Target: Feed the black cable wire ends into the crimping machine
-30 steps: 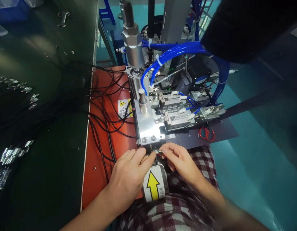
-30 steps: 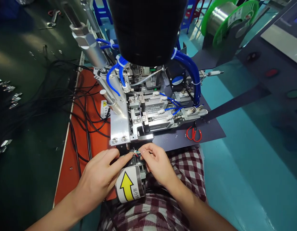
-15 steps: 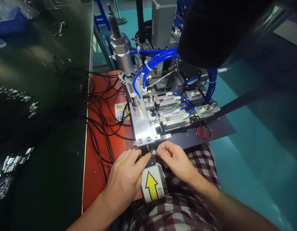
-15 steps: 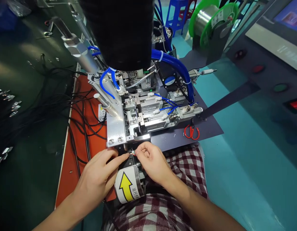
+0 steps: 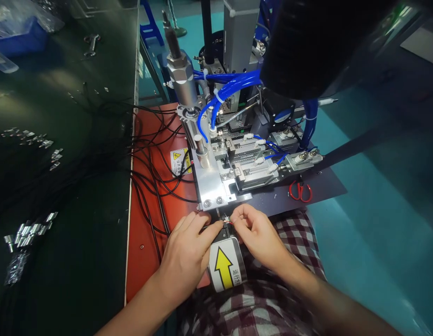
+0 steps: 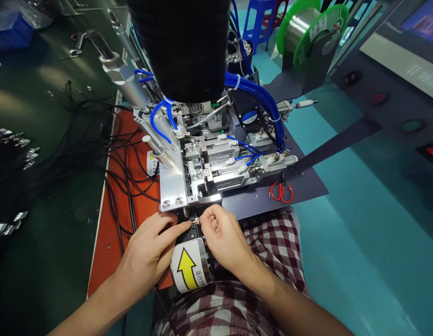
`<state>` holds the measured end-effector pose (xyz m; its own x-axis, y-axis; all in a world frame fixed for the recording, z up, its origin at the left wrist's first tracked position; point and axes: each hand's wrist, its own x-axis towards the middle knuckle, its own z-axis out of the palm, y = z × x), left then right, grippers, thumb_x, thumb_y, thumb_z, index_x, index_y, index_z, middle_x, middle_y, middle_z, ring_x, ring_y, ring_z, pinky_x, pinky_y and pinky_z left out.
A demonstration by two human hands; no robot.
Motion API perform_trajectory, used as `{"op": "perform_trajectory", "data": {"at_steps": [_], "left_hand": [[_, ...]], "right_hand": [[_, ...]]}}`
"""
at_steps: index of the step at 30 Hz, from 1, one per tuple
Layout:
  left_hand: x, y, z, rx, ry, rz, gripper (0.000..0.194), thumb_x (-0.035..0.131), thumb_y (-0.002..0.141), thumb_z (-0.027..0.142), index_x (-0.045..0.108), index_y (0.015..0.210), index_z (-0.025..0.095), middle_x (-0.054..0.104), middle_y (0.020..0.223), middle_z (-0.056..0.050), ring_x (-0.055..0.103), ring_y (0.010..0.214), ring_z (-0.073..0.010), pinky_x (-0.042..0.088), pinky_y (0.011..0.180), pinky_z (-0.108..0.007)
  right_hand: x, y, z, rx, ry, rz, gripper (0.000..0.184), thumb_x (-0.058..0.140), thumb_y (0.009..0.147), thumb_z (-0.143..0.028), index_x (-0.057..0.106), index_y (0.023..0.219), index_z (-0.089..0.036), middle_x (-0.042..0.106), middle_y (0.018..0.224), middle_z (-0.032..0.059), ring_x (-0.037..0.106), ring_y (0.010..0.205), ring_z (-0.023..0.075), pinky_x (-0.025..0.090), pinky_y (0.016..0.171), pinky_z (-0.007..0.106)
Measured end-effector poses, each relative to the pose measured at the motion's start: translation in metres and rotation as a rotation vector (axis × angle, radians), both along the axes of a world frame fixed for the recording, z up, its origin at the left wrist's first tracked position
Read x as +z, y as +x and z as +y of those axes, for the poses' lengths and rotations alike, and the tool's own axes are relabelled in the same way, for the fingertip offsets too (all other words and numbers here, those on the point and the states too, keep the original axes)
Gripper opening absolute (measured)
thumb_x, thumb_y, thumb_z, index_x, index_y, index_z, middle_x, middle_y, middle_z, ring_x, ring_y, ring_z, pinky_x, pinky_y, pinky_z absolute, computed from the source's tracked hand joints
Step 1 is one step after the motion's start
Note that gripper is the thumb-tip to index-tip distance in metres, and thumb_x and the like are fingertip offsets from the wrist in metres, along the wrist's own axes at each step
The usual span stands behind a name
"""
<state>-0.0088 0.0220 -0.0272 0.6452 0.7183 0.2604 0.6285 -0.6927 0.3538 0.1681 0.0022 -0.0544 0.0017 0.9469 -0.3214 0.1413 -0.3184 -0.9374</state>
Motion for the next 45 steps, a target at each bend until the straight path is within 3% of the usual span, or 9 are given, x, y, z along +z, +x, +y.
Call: {"op": "perform_trajectory", "data": {"at_steps": [3, 6, 10, 14, 23, 28, 31, 38, 45], "left_hand": [[0.005, 0.004, -0.005, 0.052, 0.044, 0.109, 0.030, 0.042, 0.088, 0.010, 0.066, 0.106, 0.015, 0.058, 0.087, -0.010, 0.052, 0.077, -0.0235, 0.047, 0.062, -0.035], [0.009, 0.007, -0.010, 0.086, -0.006, 0.186, 0.034, 0.040, 0.087, 0.008, 0.065, 0.110, 0.013, 0.058, 0.084, -0.009, 0.053, 0.072, -0.0223, 0.048, 0.059, -0.034], [0.006, 0.007, -0.011, 0.086, -0.123, 0.101, 0.034, 0.040, 0.086, 0.007, 0.064, 0.110, 0.011, 0.059, 0.090, -0.010, 0.057, 0.077, -0.0211, 0.051, 0.062, -0.031], [0.001, 0.005, -0.010, 0.074, -0.095, 0.072, 0.033, 0.041, 0.086, 0.009, 0.064, 0.110, 0.013, 0.062, 0.090, -0.009, 0.057, 0.075, -0.0208, 0.052, 0.064, -0.033], [0.001, 0.008, -0.008, 0.036, -0.029, 0.192, 0.035, 0.041, 0.085, 0.009, 0.063, 0.112, 0.012, 0.063, 0.083, -0.008, 0.058, 0.067, -0.0208, 0.052, 0.055, -0.032], [0.002, 0.010, -0.013, 0.022, 0.027, 0.229, 0.038, 0.041, 0.081, 0.003, 0.061, 0.114, 0.008, 0.063, 0.086, -0.009, 0.059, 0.072, -0.0224, 0.054, 0.059, -0.035], [0.002, 0.011, -0.015, 0.025, 0.032, 0.251, 0.039, 0.042, 0.080, 0.002, 0.061, 0.114, 0.007, 0.062, 0.083, -0.009, 0.059, 0.071, -0.0227, 0.055, 0.059, -0.035], [0.000, 0.012, -0.015, 0.034, 0.028, 0.259, 0.038, 0.045, 0.080, 0.003, 0.061, 0.114, 0.008, 0.061, 0.081, -0.007, 0.058, 0.069, -0.0219, 0.054, 0.057, -0.034], [-0.002, 0.010, -0.015, 0.046, 0.027, 0.238, 0.033, 0.043, 0.086, 0.008, 0.062, 0.113, 0.010, 0.060, 0.080, -0.007, 0.058, 0.069, -0.0212, 0.053, 0.058, -0.033]], "right_hand": [[-0.003, 0.000, 0.002, 0.016, -0.104, 0.135, 0.015, 0.049, 0.086, -0.030, 0.049, 0.076, -0.020, 0.046, 0.053, -0.0065, 0.047, 0.046, 0.0102, 0.035, 0.045, 0.022], [-0.005, 0.001, 0.003, 0.023, -0.098, 0.162, 0.015, 0.050, 0.087, -0.031, 0.049, 0.077, -0.020, 0.047, 0.051, -0.0068, 0.047, 0.045, 0.0103, 0.035, 0.045, 0.023], [-0.007, 0.001, 0.001, 0.028, -0.036, 0.155, 0.015, 0.050, 0.088, -0.032, 0.049, 0.078, -0.021, 0.050, 0.055, -0.0060, 0.051, 0.048, 0.0110, 0.038, 0.049, 0.023], [-0.008, 0.002, 0.000, 0.034, -0.016, 0.121, 0.015, 0.051, 0.088, -0.032, 0.050, 0.078, -0.021, 0.050, 0.058, -0.0054, 0.053, 0.049, 0.0116, 0.038, 0.049, 0.024], [-0.007, 0.006, 0.008, 0.059, -0.187, 0.319, 0.022, 0.055, 0.082, -0.037, 0.052, 0.071, -0.018, 0.045, 0.046, -0.0068, 0.038, 0.043, 0.0092, 0.030, 0.049, 0.024], [-0.004, 0.004, 0.006, 0.018, -0.004, 0.020, 0.027, 0.052, 0.086, -0.041, 0.059, 0.075, -0.018, 0.049, 0.061, -0.0036, 0.041, 0.050, 0.0104, 0.031, 0.049, 0.025], [-0.003, -0.001, 0.007, -0.022, 0.056, -0.119, 0.024, 0.054, 0.085, -0.038, 0.059, 0.071, -0.018, 0.043, 0.056, -0.0047, 0.038, 0.052, 0.0111, 0.030, 0.050, 0.025], [-0.010, -0.012, 0.008, -0.111, 0.000, 0.046, 0.017, 0.060, 0.078, -0.033, 0.058, 0.072, -0.018, 0.036, 0.052, -0.0074, 0.030, 0.048, 0.0096, 0.025, 0.045, 0.024], [-0.016, -0.013, 0.002, -0.131, 0.222, -0.056, 0.009, 0.058, 0.079, -0.024, 0.056, 0.073, -0.019, 0.037, 0.054, -0.0076, 0.033, 0.049, 0.0092, 0.029, 0.048, 0.024]]}}
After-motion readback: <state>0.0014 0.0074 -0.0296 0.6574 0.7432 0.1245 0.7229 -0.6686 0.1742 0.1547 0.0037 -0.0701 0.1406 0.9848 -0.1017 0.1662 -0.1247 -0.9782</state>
